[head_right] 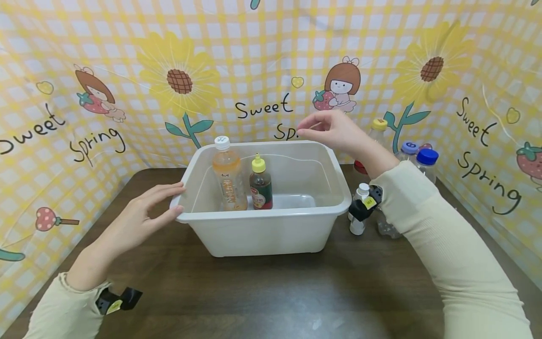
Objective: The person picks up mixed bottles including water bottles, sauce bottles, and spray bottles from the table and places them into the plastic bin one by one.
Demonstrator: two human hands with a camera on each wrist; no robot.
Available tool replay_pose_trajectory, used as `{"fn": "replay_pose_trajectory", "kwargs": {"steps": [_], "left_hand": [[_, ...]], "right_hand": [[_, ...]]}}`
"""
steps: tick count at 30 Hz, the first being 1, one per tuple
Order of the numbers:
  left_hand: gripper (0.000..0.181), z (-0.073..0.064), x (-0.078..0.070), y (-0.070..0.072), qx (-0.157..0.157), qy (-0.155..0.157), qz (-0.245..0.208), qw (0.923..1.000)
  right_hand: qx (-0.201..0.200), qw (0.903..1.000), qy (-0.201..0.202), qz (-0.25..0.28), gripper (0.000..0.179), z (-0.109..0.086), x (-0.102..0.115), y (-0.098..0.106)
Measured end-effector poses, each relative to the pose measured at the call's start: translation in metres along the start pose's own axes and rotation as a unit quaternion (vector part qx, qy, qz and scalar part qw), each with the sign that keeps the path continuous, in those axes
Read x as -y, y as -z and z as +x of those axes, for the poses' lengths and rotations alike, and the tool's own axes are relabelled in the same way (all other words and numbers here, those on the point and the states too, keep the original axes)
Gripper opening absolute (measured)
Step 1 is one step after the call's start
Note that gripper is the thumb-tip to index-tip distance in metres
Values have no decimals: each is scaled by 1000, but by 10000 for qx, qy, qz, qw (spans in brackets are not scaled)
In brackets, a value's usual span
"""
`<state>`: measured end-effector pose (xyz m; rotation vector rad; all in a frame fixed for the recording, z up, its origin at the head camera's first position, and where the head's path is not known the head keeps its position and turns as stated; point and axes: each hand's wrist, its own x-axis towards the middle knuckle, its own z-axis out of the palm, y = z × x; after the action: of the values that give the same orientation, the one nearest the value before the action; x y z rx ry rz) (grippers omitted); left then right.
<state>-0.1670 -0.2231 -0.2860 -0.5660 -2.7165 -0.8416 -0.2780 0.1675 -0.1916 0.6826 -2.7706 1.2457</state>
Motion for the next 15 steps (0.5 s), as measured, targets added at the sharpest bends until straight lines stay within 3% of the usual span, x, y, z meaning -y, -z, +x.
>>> {"fn": "replay_pose_trajectory", "kwargs": {"steps": [15], "left_hand": [[48,0,0,0,4,1,-27,10000]], "right_hand": [[-314,9995,-34,40,29,-22,-15,-3]]}}
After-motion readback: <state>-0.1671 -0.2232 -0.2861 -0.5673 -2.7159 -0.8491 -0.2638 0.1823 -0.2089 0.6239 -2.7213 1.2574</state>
